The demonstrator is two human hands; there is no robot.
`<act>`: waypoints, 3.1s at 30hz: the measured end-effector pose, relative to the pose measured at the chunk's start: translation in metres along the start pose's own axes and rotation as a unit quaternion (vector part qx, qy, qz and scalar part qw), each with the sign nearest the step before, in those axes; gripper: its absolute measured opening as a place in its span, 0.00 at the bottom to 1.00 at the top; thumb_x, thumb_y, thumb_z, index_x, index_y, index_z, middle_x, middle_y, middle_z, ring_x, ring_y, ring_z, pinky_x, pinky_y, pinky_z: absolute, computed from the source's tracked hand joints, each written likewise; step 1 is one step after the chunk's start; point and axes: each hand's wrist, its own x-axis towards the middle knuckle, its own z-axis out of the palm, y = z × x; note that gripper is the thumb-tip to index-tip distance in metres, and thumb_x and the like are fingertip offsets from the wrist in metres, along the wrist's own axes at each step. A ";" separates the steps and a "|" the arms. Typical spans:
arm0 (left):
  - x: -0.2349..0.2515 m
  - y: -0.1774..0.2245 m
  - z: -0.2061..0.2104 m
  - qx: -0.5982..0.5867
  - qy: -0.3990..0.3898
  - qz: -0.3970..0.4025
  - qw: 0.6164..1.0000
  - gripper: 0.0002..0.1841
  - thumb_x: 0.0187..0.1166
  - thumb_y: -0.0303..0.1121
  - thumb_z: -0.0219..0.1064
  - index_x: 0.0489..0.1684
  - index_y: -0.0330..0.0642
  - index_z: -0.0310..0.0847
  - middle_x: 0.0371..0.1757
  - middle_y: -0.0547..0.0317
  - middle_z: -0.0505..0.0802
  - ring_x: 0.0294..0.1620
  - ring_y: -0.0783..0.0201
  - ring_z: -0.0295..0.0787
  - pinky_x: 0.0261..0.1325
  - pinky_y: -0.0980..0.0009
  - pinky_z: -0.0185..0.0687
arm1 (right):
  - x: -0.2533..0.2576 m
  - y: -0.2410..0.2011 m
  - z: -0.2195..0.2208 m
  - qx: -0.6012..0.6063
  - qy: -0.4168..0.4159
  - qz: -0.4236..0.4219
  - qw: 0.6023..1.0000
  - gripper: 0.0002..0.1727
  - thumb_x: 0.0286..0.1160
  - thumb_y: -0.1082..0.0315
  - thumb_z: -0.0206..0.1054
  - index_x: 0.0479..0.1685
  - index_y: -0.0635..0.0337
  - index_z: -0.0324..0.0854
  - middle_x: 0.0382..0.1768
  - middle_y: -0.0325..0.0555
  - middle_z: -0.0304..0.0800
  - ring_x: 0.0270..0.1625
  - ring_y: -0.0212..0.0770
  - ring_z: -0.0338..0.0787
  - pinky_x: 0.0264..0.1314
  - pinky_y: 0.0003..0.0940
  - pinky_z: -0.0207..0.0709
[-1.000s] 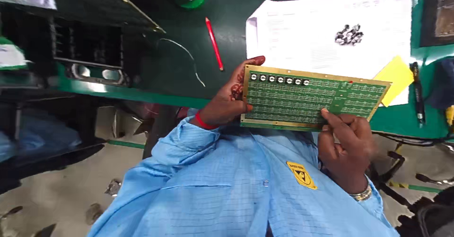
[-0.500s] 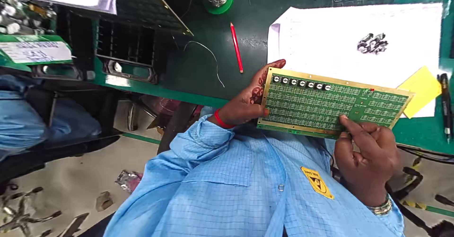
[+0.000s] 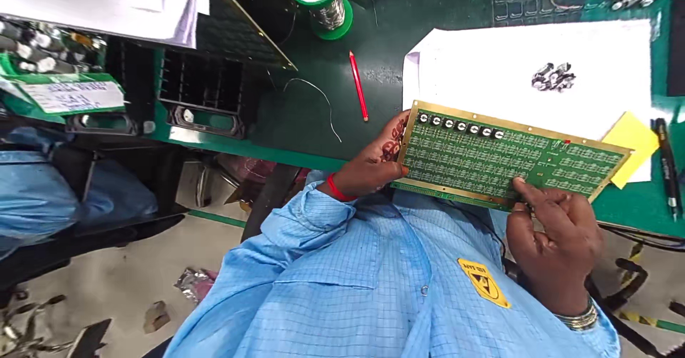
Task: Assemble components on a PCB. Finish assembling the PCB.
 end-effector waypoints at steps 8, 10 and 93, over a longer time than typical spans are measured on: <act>0.001 0.001 0.000 -0.011 0.004 -0.009 1.000 0.43 0.64 0.12 0.54 0.87 0.40 0.43 0.67 0.69 0.83 0.62 0.76 0.86 0.64 0.73 0.85 | 0.000 0.000 0.000 -0.004 -0.006 0.003 1.000 0.18 0.78 0.70 0.57 0.55 0.64 0.92 0.35 0.58 0.83 0.40 0.43 0.80 0.42 0.27 0.71; 0.001 -0.001 -0.002 -0.014 -0.004 -0.004 1.000 0.43 0.65 0.12 0.54 0.87 0.40 0.42 0.69 0.68 0.82 0.64 0.75 0.85 0.66 0.73 0.85 | 0.000 0.001 0.000 -0.005 -0.006 0.004 1.000 0.18 0.78 0.70 0.57 0.55 0.63 0.93 0.35 0.58 0.83 0.39 0.43 0.80 0.42 0.27 0.71; -0.002 -0.002 0.000 0.032 0.018 -0.001 0.999 0.45 0.64 0.13 0.59 0.88 0.45 0.44 0.69 0.72 0.83 0.64 0.75 0.86 0.65 0.74 0.86 | -0.007 -0.002 0.009 0.004 0.026 0.026 0.999 0.18 0.75 0.70 0.59 0.56 0.61 0.93 0.35 0.54 0.84 0.38 0.42 0.81 0.40 0.29 0.73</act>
